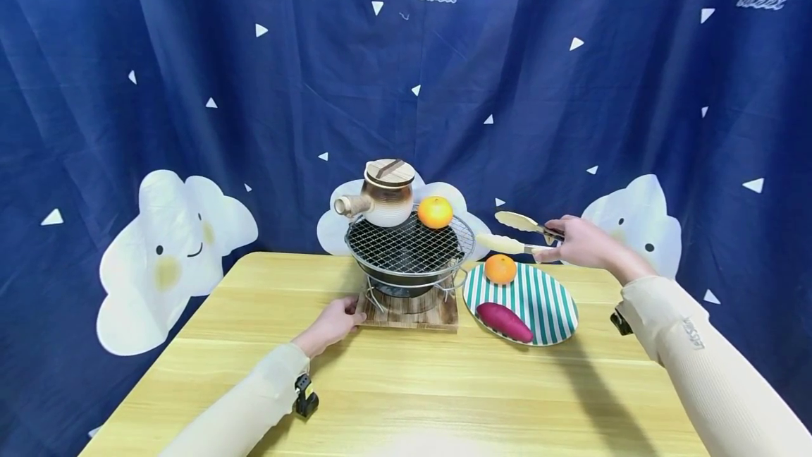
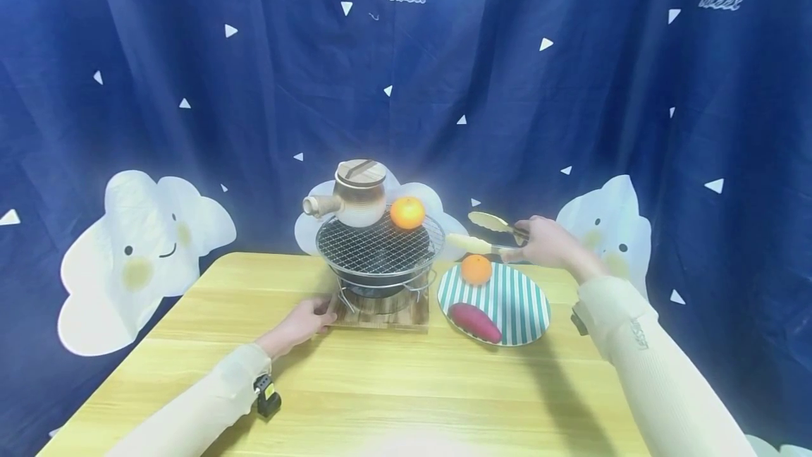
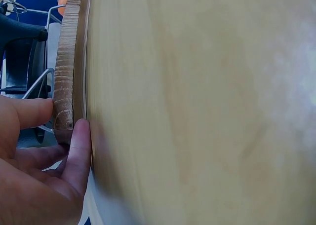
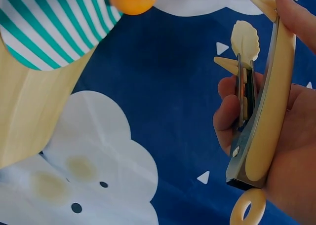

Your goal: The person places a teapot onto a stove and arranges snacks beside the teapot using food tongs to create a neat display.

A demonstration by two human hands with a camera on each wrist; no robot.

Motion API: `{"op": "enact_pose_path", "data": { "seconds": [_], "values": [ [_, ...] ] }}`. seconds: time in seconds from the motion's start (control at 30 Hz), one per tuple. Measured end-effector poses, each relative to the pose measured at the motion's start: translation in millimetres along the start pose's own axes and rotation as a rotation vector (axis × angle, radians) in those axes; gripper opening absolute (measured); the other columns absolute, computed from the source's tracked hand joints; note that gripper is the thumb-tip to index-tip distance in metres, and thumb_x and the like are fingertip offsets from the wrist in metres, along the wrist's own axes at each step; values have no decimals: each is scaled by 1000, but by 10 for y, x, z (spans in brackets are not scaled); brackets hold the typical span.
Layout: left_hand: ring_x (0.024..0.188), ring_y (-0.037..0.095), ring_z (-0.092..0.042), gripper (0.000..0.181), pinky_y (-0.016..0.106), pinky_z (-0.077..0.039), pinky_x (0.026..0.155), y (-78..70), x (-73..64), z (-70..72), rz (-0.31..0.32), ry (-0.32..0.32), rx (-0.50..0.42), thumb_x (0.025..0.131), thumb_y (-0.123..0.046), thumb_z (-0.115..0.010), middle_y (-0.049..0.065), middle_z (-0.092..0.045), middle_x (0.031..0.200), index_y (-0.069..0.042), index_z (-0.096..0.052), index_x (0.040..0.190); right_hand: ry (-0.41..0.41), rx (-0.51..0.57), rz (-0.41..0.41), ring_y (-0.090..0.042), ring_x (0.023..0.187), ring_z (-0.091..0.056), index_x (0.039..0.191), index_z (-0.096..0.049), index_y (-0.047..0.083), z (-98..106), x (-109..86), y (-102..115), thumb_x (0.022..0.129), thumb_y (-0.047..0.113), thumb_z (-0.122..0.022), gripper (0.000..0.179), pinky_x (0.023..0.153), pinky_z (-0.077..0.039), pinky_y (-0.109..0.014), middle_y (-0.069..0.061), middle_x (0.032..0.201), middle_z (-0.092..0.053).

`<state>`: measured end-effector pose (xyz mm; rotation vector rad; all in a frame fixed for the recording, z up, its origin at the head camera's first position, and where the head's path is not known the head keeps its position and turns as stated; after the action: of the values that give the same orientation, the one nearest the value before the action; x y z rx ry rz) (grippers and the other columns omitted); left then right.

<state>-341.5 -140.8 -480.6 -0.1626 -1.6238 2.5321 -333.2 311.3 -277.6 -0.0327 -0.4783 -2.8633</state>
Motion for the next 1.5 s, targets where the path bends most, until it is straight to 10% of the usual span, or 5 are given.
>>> {"op": "enact_pose_path", "data": {
  "seconds": [1.5],
  "values": [
    [92,21,-67,49,36,-60,81,-3,-21,5,11,-7,10,95,-5,-61,17,-67,115,9,-50,140,42,-32,-83,-52,126,-50,142,-44,-15,-635,129,-619,78,60,-78,104,104,-44,-62,-38,140,-49]
  ]
}}
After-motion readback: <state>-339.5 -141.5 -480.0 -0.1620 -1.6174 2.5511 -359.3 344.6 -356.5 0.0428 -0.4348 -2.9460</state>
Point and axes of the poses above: each hand's wrist, its own x-axis towards the middle knuckle, its own z-axis out of the back of the hand, y = z × x, the point moved 2 cm from there along x, towards the middle knuckle
